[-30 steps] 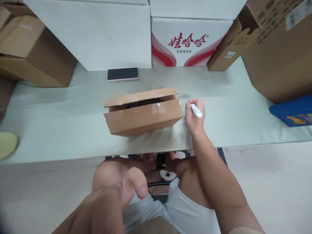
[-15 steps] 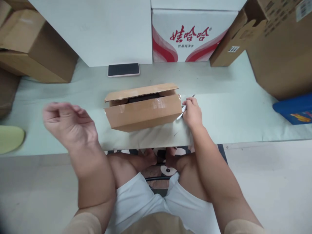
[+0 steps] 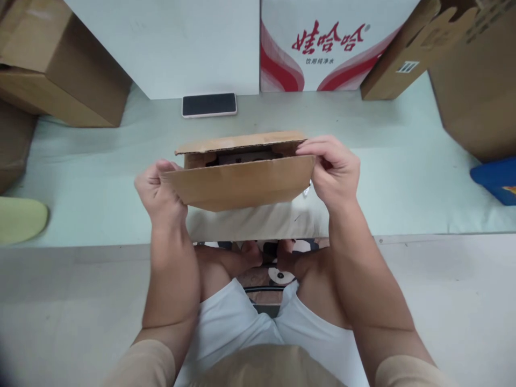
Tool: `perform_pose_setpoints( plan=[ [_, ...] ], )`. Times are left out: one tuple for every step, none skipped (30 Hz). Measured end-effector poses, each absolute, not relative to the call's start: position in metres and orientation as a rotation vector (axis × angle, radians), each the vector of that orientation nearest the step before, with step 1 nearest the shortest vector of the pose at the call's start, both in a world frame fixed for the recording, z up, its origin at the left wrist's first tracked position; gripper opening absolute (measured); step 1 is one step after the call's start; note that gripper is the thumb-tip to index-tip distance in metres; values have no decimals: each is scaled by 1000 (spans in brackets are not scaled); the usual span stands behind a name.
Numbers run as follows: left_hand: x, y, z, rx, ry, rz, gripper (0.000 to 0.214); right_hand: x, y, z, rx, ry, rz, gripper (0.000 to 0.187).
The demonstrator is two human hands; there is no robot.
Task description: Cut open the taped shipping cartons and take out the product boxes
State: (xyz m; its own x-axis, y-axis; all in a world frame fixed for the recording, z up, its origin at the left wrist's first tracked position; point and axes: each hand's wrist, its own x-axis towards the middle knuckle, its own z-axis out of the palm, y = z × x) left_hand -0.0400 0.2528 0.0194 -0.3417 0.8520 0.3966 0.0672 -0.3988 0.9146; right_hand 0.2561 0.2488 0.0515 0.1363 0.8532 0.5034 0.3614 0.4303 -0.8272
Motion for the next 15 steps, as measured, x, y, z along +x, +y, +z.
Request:
perform_pose_setpoints(
  plan=[
    [-40,253,20,1336,1191,1826,50,257,248,52,-1091,-1462,577,25],
    [-39,254,21,1354,1129,1849,43,259,247,51,-1025,-1474,661,33],
    [-39,254,23,1372,1063,1872,36,262,246,51,-960,-1495,743,43],
    [-39,254,25,1394,1004,1886,32,264,245,51,-902,-1526,808,52],
    [-40,254,28,1425,958,1882,30,266,244,52,-863,-1568,855,59],
    [-42,254,31,1473,922,1861,29,267,243,55,-845,-1617,885,62],
    [-45,253,33,1540,895,1816,30,268,241,59,-844,-1671,904,63],
    [-49,252,36,1618,881,1743,30,269,240,64,-849,-1730,920,63],
    [-53,251,39,1695,876,1640,29,268,238,69,-859,-1791,937,62],
    [-58,250,42,1767,879,1523,29,268,236,74,-876,-1858,953,59],
    [-63,248,43,1827,890,1414,29,267,235,77,-897,-1925,962,55],
    [-67,247,44,1868,910,1326,31,266,234,80,-916,-1985,961,51],
    [-69,245,45,1894,936,1271,33,265,233,81,-933,-2034,952,50],
    [-71,244,44,1920,957,1251,36,263,232,82,-945,-2067,935,54],
    [-72,243,42,1946,979,1254,40,262,232,81,-953,-2088,915,60]
  ],
)
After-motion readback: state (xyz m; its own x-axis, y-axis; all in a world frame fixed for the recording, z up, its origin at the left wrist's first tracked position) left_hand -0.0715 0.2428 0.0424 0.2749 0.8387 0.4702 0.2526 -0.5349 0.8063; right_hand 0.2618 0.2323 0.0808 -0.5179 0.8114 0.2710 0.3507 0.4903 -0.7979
